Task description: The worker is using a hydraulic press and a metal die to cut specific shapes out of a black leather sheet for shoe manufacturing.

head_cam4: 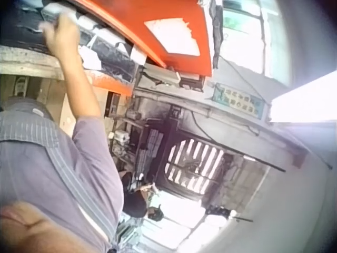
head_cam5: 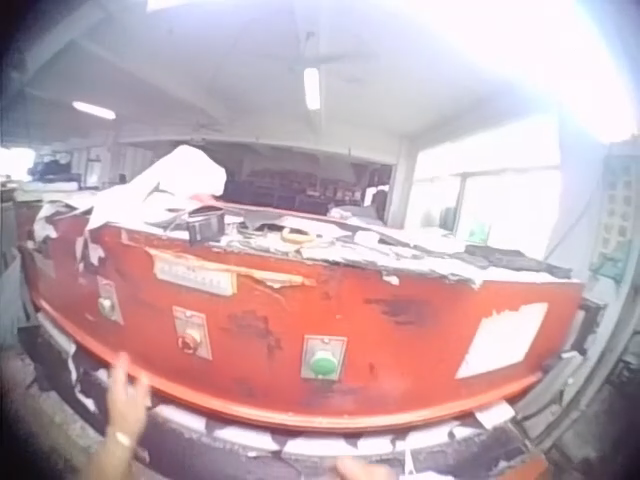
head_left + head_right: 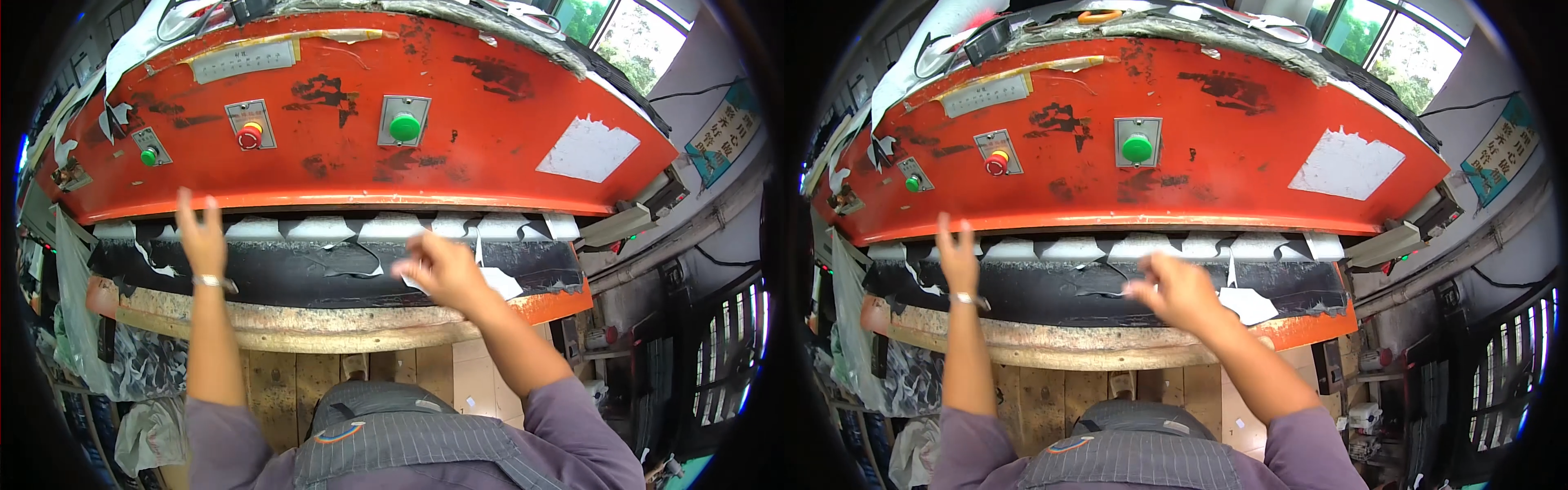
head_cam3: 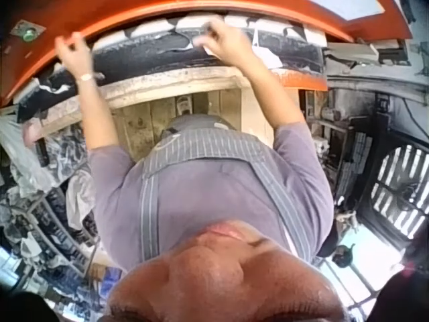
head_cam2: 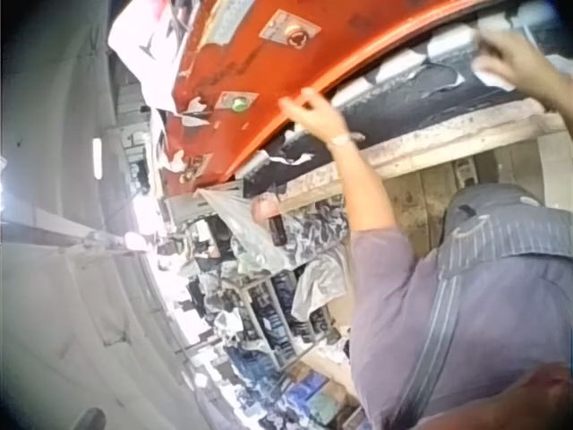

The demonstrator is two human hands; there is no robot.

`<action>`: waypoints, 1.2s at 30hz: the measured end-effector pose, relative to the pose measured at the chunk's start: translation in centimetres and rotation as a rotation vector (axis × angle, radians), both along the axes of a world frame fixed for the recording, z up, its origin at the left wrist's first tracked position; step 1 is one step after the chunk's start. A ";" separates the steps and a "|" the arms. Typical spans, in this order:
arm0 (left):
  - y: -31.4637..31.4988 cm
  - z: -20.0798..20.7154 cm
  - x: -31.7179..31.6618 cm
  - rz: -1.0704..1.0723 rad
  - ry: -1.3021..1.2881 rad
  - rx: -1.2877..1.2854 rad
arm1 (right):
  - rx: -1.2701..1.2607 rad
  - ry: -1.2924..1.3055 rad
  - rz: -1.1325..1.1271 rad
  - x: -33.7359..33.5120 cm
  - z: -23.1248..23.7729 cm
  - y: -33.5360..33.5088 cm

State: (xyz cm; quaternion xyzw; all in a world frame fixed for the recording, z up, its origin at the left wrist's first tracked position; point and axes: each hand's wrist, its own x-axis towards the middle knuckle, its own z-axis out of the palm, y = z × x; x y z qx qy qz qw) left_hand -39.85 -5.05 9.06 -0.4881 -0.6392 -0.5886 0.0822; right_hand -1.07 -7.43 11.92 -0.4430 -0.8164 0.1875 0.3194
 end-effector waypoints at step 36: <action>-9.7 -2.2 15.1 -0.618 0.285 -0.900 | -0.383 -0.372 0.273 -2.9 0.7 4.1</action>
